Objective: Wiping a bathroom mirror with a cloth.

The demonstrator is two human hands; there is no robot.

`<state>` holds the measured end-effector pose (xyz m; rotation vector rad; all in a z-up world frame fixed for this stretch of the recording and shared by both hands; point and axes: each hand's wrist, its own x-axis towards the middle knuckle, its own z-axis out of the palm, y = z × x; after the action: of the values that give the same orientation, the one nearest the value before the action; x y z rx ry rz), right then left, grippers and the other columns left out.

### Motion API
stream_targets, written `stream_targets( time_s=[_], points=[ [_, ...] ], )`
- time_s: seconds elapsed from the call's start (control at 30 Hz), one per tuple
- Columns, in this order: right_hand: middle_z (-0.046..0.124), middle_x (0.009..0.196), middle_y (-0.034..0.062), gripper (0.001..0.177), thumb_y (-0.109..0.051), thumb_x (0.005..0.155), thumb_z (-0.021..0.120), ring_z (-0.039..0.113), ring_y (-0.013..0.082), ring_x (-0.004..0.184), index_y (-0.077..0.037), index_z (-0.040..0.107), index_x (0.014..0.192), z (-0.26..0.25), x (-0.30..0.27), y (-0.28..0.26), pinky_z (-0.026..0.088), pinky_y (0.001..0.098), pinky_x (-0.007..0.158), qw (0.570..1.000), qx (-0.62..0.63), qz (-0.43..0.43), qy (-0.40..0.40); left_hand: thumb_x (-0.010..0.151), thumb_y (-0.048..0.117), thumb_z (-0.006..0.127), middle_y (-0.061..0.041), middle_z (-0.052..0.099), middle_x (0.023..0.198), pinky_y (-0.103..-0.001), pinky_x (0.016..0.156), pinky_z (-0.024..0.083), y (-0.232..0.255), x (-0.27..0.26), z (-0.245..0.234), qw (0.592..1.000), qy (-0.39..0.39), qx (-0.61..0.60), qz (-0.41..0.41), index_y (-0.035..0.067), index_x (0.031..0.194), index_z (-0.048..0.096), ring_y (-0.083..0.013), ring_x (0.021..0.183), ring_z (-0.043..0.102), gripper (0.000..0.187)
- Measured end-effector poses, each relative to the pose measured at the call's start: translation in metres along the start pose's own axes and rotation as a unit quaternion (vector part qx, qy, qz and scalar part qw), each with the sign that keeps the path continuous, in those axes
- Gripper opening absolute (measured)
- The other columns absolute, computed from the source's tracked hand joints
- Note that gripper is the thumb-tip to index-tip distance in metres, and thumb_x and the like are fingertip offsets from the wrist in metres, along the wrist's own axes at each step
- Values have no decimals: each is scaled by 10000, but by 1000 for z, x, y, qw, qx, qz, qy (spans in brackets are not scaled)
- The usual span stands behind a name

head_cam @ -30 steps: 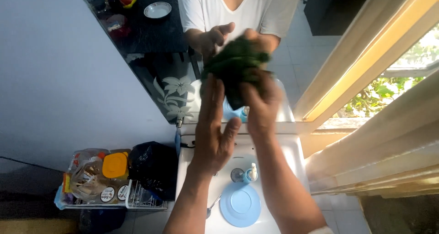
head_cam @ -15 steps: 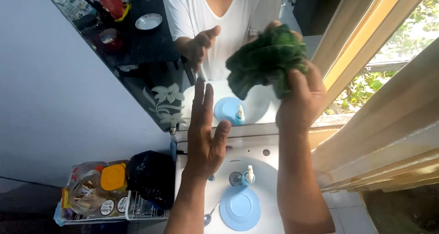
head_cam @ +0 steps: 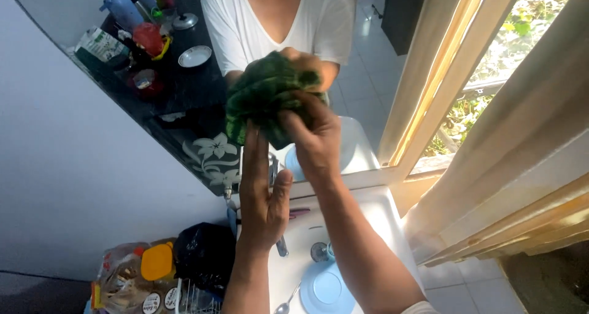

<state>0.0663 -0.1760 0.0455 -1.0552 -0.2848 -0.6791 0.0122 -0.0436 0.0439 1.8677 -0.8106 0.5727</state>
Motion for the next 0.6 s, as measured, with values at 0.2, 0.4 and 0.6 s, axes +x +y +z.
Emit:
stream_targets(
  time_s=[0.2,0.4,0.6],
  points=[
    [718,1116,101,274,-2,1001,630,668,149,984,66,670,1264,-73,-5,-26,551,288,895,988,-8,-56,141,1118,542,335,-278,168,1737,-477,1316,241,7,-1,7,999,-40,-6,-11,16,1653,213,-424,1630,208,760],
    [728,1106,95,265,8,992,625,688,159,973,52,668,1250,-74,-4,-33,571,301,892,991,6,-50,123,1131,500,366,-263,184,1751,-479,1323,240,9,-5,4,999,-28,-11,-24,21,1655,215,-409,1649,209,726],
    [715,1068,48,307,-16,924,647,653,92,974,36,653,1226,-33,-22,17,547,249,871,992,-122,-14,-19,1098,538,321,-268,160,1741,-489,1322,227,-9,-18,14,999,-29,-6,-29,29,1663,197,-413,1626,184,771]
  ],
)
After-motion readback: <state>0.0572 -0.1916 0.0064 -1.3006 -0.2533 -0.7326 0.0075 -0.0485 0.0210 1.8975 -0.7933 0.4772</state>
